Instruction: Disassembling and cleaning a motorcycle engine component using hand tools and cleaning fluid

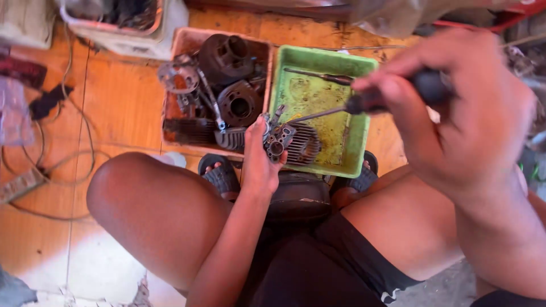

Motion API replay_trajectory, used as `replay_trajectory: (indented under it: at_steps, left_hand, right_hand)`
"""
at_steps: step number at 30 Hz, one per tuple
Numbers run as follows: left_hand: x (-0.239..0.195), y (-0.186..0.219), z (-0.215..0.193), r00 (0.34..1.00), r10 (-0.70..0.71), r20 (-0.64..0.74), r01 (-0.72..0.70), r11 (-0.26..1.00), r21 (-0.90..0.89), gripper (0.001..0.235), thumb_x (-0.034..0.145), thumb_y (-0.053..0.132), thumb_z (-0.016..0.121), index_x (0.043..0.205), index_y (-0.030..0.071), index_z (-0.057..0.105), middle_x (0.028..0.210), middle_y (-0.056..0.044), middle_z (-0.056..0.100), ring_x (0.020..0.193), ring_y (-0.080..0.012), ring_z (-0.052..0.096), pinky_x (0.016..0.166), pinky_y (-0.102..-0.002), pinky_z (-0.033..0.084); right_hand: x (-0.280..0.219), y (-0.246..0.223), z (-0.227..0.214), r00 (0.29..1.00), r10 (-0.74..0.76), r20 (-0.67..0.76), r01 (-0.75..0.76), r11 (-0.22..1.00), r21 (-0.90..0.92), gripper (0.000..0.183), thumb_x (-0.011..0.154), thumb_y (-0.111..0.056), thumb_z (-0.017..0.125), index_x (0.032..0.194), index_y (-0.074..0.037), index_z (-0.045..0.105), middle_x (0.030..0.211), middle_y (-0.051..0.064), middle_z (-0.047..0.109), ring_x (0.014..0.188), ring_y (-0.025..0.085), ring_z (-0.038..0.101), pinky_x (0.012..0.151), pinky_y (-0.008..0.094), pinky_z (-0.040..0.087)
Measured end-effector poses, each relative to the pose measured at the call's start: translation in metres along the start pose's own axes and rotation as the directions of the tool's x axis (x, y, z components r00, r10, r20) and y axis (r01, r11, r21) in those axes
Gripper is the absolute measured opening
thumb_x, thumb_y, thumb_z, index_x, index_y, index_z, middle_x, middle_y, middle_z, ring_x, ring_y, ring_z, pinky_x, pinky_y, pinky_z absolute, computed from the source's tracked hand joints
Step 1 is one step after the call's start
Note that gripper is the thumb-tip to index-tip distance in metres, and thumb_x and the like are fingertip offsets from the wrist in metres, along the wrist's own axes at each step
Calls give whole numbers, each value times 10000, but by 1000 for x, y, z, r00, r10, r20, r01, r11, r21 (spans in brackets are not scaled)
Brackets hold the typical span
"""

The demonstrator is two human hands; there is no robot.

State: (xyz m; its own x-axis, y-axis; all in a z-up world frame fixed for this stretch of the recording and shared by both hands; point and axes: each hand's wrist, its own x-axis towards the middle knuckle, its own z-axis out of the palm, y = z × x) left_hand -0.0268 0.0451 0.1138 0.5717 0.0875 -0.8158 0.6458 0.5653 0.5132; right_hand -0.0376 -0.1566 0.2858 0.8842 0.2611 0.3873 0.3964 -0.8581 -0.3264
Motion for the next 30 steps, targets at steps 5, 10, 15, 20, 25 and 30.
replay_trajectory:
  at_steps: [5,10,15,20,25,30]
  left_hand:
    - [26,-9,-18,1000,19,-10,-20,998,-57,307,946,447,571,1124,205,506,1249,-54,562,924,-215,600,589,-271,445]
    - [59,-36,-18,1000,17,9,-16,999,-37,398,848,519,628,1089,223,513,1407,-29,487,1040,-189,474,621,-293,491]
    - [76,-53,-7,999,-8,44,7,1000,22,462,806,549,658,1107,234,506,1495,-24,467,1147,-174,442,638,-318,523]
    - [73,-60,1,999,-19,30,17,998,68,540,790,568,646,1173,218,498,1432,-86,503,1080,-193,491,638,-290,527]
    - [78,-73,1,1000,2,-22,-2,1000,-24,472,818,529,651,1134,217,491,1377,-57,513,1064,-187,492,636,-303,533]
    - [83,-76,-1,998,10,-66,-16,996,-93,463,819,523,653,1128,230,472,1350,-25,536,1043,-172,491,681,-325,516]
  right_hand:
    - [-19,-20,52,936,127,-329,64,855,515,263,1209,-51,333,1106,168,228,992,409,412,885,565,681,653,511,629]
    - [-48,-4,62,932,203,-300,-11,843,537,405,1212,-275,324,1072,102,272,928,329,355,779,504,642,568,477,542]
    - [-55,-2,62,920,163,-355,54,848,528,221,1210,-198,329,1119,-25,227,954,259,363,706,461,588,608,497,554]
    - [-47,2,65,949,26,-316,136,868,478,239,1162,-162,385,1103,-6,213,889,306,396,736,495,658,666,558,612]
    - [-42,-17,58,960,246,-137,-133,825,550,264,1164,-83,481,1245,45,266,1127,329,431,981,474,673,775,487,667]
    - [-28,-20,54,954,292,67,-279,784,555,258,1193,110,443,1362,78,251,1247,342,475,1172,426,656,937,448,670]
